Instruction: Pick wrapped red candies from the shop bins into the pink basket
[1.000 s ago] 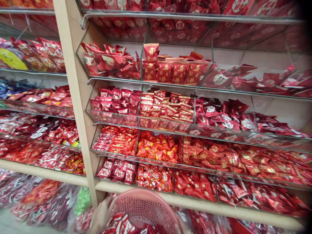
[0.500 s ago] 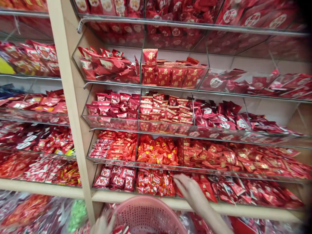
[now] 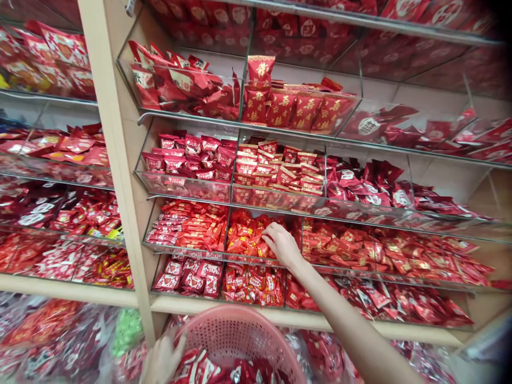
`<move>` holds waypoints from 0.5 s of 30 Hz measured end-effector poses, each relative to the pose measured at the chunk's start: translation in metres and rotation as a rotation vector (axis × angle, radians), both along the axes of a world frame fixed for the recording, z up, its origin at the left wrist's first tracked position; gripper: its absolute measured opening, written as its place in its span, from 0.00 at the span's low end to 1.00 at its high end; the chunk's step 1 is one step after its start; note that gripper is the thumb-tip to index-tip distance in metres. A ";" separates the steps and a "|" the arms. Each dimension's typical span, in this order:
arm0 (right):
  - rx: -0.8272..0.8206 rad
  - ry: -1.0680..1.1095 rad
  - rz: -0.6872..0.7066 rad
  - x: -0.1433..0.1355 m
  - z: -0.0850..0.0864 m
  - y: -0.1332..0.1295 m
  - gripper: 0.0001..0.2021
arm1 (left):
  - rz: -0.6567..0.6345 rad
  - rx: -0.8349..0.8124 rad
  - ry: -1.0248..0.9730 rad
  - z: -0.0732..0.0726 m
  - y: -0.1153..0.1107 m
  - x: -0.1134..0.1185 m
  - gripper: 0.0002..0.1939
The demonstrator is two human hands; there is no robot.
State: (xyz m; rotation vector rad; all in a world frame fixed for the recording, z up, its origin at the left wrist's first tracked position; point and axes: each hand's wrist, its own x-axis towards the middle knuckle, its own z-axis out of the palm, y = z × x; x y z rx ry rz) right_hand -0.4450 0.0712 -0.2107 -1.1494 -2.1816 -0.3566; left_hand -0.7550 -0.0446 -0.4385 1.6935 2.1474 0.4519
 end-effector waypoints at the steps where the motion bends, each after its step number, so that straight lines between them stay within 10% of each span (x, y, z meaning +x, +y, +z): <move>1: 0.009 0.019 0.006 0.000 -0.001 0.000 0.12 | 0.000 -0.003 0.005 0.001 0.000 0.000 0.26; 8: 0.081 0.360 0.124 0.003 0.002 -0.007 0.09 | -0.005 0.012 -0.032 -0.005 0.001 -0.002 0.24; 15: -0.105 0.758 0.260 0.000 -0.006 -0.074 0.07 | 0.020 0.066 -0.123 -0.019 0.018 -0.006 0.22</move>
